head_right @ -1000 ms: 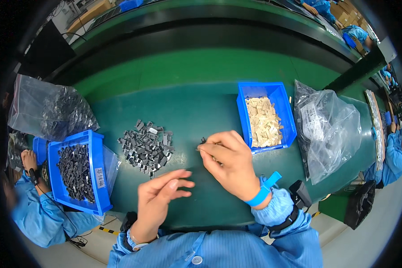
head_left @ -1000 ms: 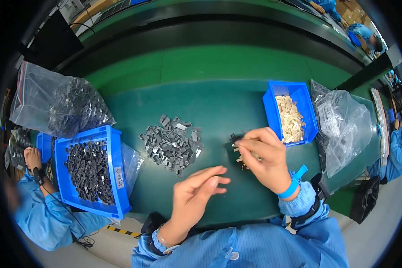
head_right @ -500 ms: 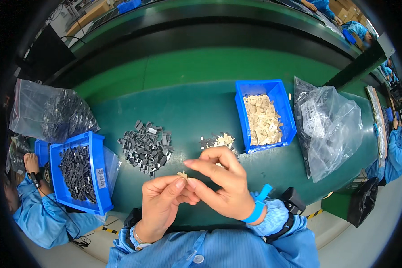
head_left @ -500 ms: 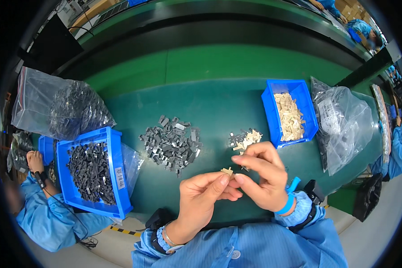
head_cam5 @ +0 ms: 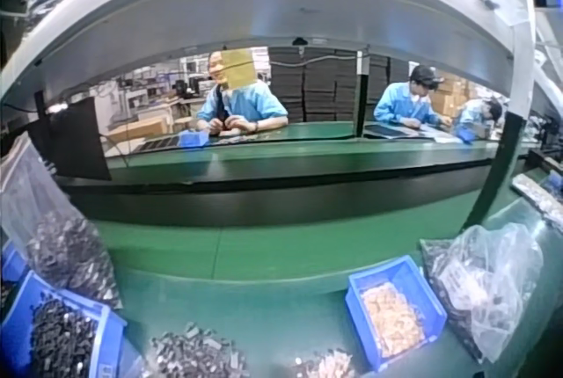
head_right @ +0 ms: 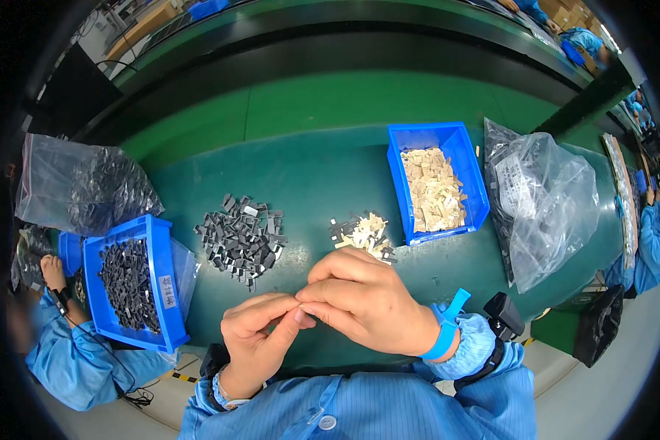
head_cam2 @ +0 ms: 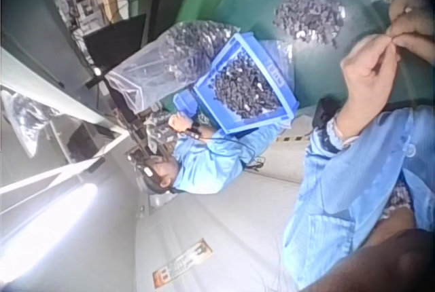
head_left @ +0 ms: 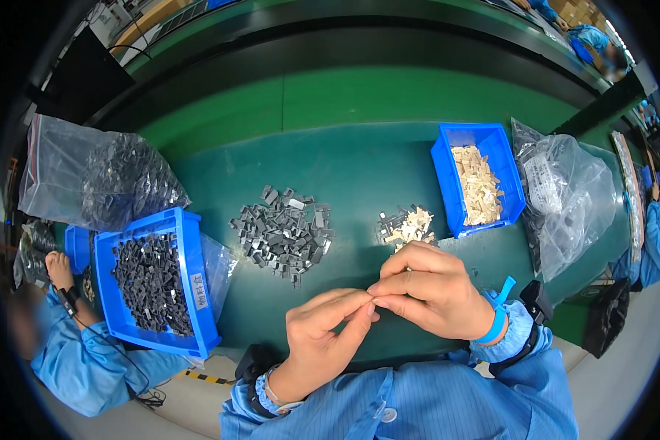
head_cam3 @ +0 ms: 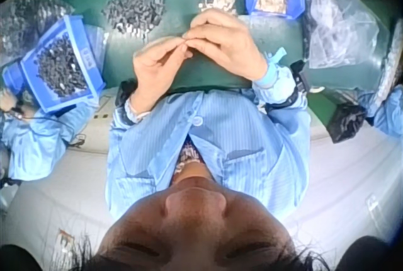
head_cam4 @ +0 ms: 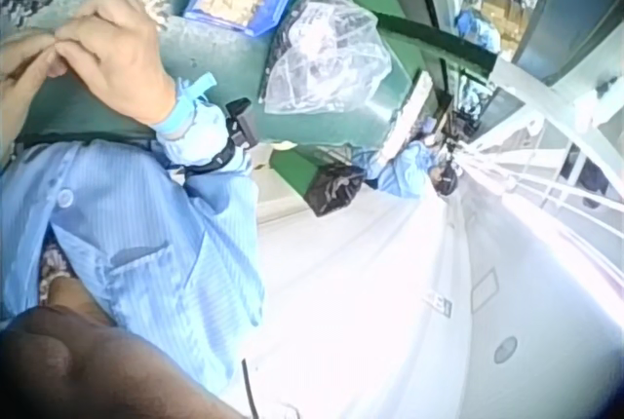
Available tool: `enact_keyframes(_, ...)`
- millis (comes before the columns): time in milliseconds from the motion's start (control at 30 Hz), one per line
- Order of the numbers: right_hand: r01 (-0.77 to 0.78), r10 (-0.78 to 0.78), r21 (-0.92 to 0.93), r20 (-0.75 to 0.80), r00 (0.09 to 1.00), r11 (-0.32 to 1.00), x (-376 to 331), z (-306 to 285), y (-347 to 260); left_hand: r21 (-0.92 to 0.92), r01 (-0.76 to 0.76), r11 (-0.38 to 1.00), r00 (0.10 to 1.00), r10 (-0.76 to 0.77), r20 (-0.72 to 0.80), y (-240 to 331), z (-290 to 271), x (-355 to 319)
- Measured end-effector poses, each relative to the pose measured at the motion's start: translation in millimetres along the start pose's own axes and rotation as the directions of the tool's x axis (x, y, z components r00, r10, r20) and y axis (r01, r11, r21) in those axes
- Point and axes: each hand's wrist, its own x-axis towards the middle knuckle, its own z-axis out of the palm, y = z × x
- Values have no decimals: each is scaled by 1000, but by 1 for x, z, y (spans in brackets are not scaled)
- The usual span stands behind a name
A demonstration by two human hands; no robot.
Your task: Assembling small black and white plastic components at a factory workbench.
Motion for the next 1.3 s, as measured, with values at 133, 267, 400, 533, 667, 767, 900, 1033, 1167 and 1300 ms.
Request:
enact_keyframes(133,-109,107,81,38,994,991,0,-1,-5,74,-102,992,995,100,28,-4,-1,0)
enact_keyframes(267,-309,321,307,10,947,900,1,-2,-3,87,-85,993,996,83,22,-3,0,-2)
enact_keyframes(400,-485,569,641,90,817,595,-3,0,-4,-405,235,883,960,-278,-48,-7,-1,-7)
enact_keyframes(533,-511,587,655,126,800,556,-10,17,-10,-487,270,830,940,-336,-52,-7,2,-7)
enact_keyframes(667,-462,541,566,34,840,682,-11,22,-8,-466,268,843,941,-333,-62,-6,2,-7)
enact_keyframes(767,-441,480,482,47,876,757,-9,17,-7,-425,284,860,944,-329,-34,-6,0,-6)
enact_keyframes(900,-365,355,345,93,930,865,-2,9,-9,-441,152,885,979,-195,-53,-14,-7,-3)
enact_keyframes(1033,-431,430,414,102,897,802,-2,13,-10,-411,75,908,969,-164,-186,-14,-5,-3)
enact_keyframes(1167,-479,504,559,123,855,677,-5,20,-12,-323,32,946,962,-117,-247,-14,-1,-5)
enact_keyframes(1300,-491,545,585,97,833,646,-6,23,-14,-304,-22,952,978,-42,-203,-15,2,-5)
